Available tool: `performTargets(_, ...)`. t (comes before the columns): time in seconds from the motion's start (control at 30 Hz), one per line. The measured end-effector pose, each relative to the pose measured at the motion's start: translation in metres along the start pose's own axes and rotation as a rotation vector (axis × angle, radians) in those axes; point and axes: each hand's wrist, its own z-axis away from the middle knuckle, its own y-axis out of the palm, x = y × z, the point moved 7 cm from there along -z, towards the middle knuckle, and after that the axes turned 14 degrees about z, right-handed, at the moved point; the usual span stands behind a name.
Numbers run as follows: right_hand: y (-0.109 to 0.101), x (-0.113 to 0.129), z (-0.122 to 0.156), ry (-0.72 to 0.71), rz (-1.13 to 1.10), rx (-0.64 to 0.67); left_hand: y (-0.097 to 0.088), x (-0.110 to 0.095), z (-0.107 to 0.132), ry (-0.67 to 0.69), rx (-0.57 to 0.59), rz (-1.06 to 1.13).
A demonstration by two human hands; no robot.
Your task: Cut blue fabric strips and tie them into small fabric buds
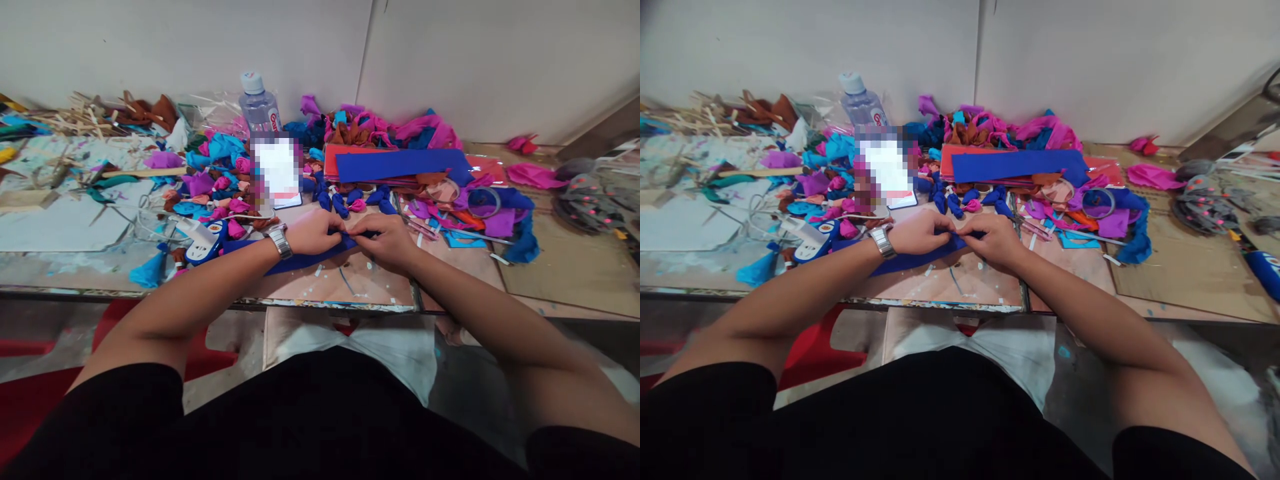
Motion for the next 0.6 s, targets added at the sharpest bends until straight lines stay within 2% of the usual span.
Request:
performTargets(0.23,-0.0012,-0.0021,0.0000,0.056,0.038,0.037,-0.0008,-0.0049,0.0006,0.022,-0.014,-0.086)
performTargets(0.37,-0.0006,-0.0019,-0.0010,0.039,0.027,0.066,0.0007,-0.0075,0.0007,0.045,0.009,-0.117)
performTargets(0.6,0.0015,-0.0016,-0.0005,0.017,0.012,0.032,-0.0008,-0.0045,0.0003,0.034,0.017,-0.108)
